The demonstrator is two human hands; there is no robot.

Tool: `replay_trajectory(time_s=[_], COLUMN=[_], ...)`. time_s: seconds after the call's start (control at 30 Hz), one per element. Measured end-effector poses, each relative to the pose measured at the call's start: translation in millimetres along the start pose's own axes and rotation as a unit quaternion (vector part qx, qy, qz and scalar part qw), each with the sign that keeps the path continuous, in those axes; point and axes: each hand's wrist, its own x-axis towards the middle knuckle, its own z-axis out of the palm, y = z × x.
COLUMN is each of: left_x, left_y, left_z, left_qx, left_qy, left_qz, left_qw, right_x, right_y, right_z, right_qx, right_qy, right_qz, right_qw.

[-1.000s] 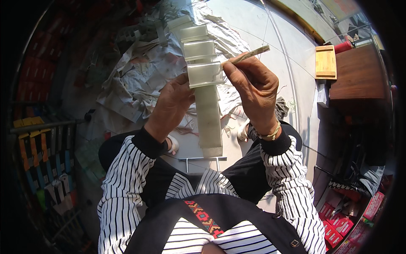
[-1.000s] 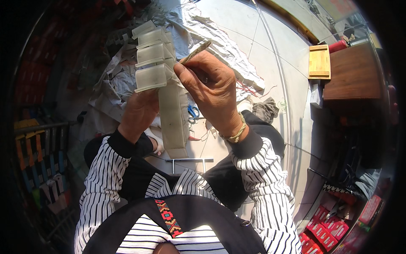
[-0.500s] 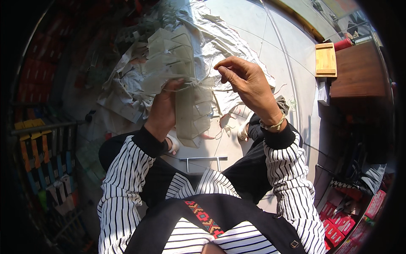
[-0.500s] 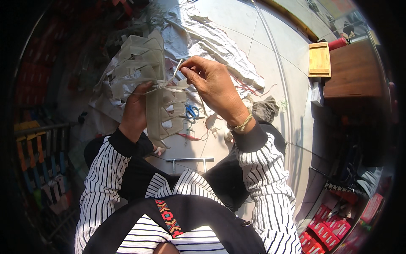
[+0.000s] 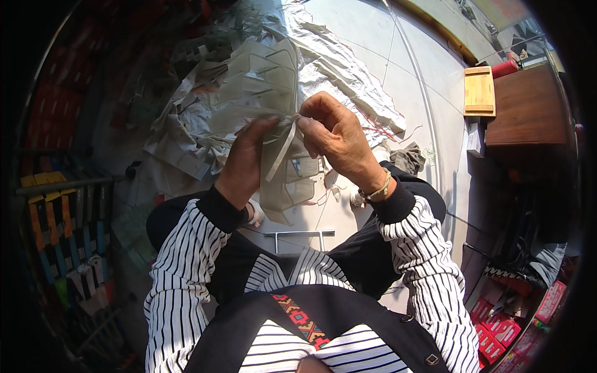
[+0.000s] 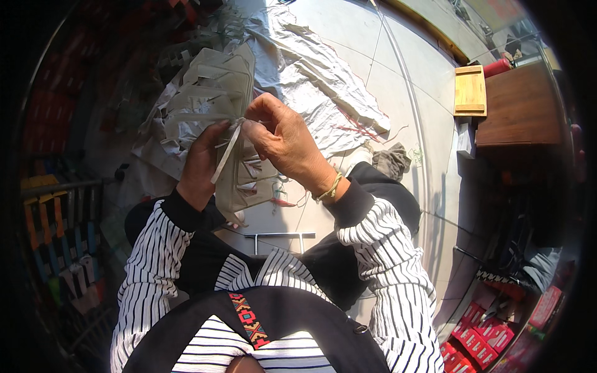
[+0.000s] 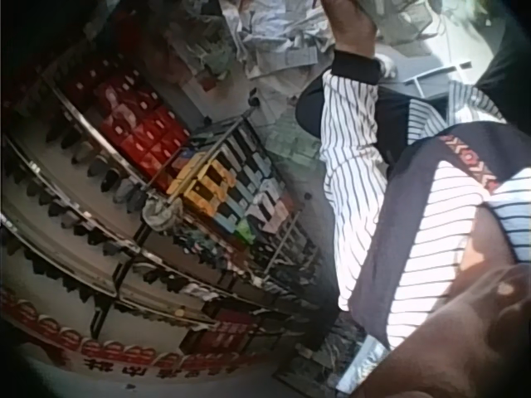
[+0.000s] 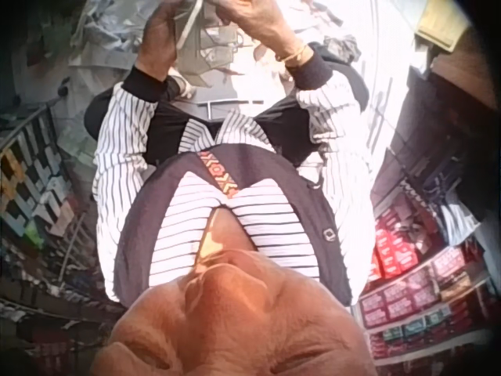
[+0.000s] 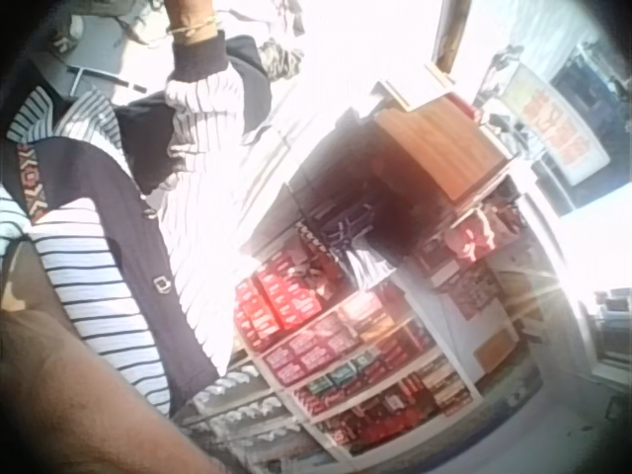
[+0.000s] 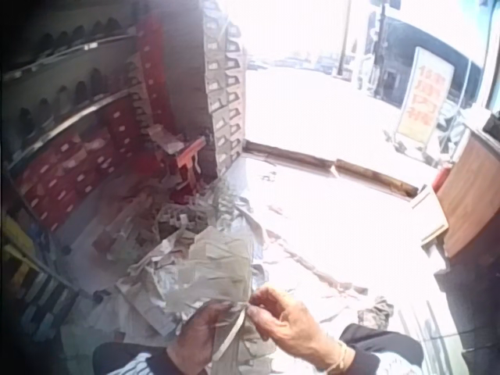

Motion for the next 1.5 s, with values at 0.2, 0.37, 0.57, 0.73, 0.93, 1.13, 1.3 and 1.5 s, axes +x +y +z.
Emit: replay_trajectory(time_s=[0.2,0.37,0.57,0.73,0.93,1.13,1.3,1.5], left_x=[-4,-6,-10,-15,-16,-8,-11,-10], left_y=[2,-2,1,4,-3,0,6,6], left_z=[11,23,13,9,0,-3,8,11], left_qx=[0.059,0.131,0.132,0.177,0.389,0.447,0.190,0.126], left_qy=[-0.038,-0.096,-0.034,-0.104,-0.021,-0.074,-0.076,-0.083], left_qz=[0.017,0.047,0.077,0.071,0.109,0.118,-0.006,0.037], left_qw=[0.997,0.985,0.988,0.976,0.914,0.884,0.979,0.988], right_x=[8,5,-5,1,3,-3,-7,0], right_y=[-12,-21,-25,-26,-24,-26,-27,-32], right_z=[-21,-27,-19,-28,-37,-37,-24,-44], right_qx=[-0.101,0.104,-0.009,-0.077,-0.134,-0.209,-0.045,-0.108], right_qy=[-0.067,-0.038,-0.125,-0.102,-0.097,-0.106,-0.139,-0.090], right_qz=[0.004,0.021,-0.013,0.029,-0.023,-0.008,0.027,0.001], right_qw=[0.993,0.994,0.992,0.991,0.986,0.972,0.989,0.990])
